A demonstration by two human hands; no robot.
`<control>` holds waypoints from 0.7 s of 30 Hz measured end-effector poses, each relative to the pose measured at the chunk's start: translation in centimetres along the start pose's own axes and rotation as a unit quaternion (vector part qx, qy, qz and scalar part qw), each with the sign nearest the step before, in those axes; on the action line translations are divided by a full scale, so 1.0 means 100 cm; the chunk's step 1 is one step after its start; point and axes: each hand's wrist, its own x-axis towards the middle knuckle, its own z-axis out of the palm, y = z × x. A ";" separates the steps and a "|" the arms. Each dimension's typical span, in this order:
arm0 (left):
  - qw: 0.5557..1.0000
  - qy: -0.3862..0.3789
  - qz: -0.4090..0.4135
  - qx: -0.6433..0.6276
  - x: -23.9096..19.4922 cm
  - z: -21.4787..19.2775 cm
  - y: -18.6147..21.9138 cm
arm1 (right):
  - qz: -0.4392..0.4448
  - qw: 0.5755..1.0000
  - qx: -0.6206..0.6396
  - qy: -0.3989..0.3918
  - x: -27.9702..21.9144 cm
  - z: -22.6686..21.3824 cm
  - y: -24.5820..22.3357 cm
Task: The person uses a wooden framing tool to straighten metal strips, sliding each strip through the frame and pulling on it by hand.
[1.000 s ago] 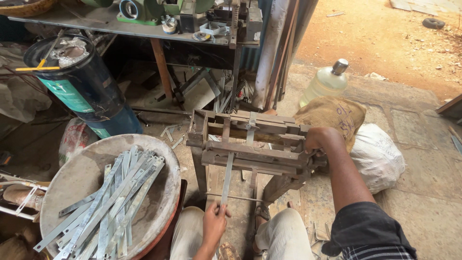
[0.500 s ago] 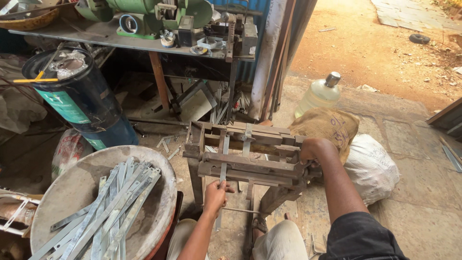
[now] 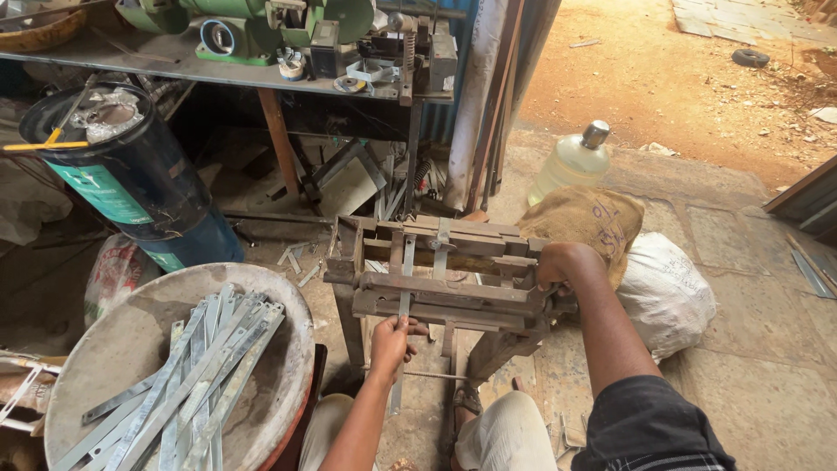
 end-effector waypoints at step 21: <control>0.999 0.018 -0.029 -0.024 -0.005 0.003 0.013 | 0.018 1.000 -0.012 -0.005 -0.013 -0.003 -0.004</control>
